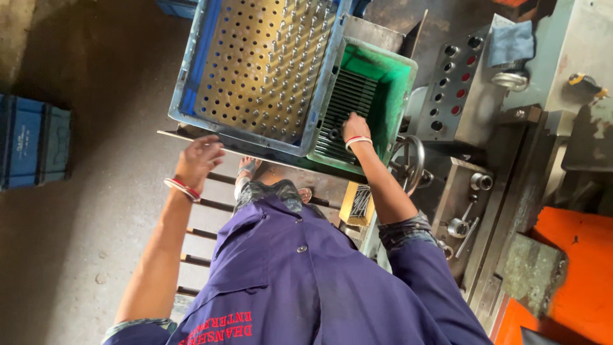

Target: The person operates a metal forming machine, inserting metal rods into the machine and using a lever to activate the forming process. They then remove the formed metal pieces and place them into a green bin. The person repeats this process multiple times throughout the video.

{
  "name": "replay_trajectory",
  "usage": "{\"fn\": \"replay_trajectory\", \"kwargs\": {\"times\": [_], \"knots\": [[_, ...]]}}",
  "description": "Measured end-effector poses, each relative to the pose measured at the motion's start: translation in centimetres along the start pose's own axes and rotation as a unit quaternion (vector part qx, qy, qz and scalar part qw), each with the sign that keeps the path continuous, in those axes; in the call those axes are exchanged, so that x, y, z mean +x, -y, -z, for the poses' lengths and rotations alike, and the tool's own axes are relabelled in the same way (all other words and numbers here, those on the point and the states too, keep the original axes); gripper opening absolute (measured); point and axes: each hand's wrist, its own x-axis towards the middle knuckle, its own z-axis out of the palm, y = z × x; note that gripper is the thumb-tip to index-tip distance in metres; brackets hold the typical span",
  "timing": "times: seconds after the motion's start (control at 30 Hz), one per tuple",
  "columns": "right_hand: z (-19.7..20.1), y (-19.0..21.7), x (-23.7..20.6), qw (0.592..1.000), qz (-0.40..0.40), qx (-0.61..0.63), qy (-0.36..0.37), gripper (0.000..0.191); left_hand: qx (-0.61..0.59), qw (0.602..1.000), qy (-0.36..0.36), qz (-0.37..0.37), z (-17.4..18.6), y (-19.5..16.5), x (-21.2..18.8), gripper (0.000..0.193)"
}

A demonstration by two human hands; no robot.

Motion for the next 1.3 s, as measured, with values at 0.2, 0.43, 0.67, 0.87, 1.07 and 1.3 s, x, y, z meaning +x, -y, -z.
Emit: {"fn": "replay_trajectory", "kwargs": {"times": [0.2, 0.43, 0.67, 0.87, 1.07, 1.3], "knots": [[-0.9, 1.6, 0.5, 0.999, -0.019, 0.038, -0.017, 0.037, 0.022, 0.998, -0.028, -0.046, -0.9, -3.0, -0.2, 0.033], [1.6, 1.3, -1.3, 0.996, 0.026, 0.050, -0.065, 0.024, 0.184, 0.963, 0.140, -0.140, -9.6, -2.8, 2.0, 0.034], [6.2, 6.9, -2.9, 0.874, -0.024, 0.474, 0.105, 0.008, -0.027, 0.954, 0.289, 0.072, -17.1, -2.7, 5.1, 0.038], [6.1, 11.7, -3.2, 0.947, 0.233, 0.210, -0.070, 0.011, -0.290, 0.885, 0.313, 0.188, -13.1, -5.1, 8.5, 0.012], [1.2, 15.8, -1.7, 0.899, 0.410, -0.142, 0.058, 0.008, -0.148, 0.958, 0.216, 0.113, -7.6, -9.5, 10.9, 0.028], [0.4, 18.1, -0.7, 0.858, 0.429, -0.238, 0.154, 0.010, -0.068, 0.971, 0.191, 0.125, -6.5, -8.6, 12.0, 0.019]]}}
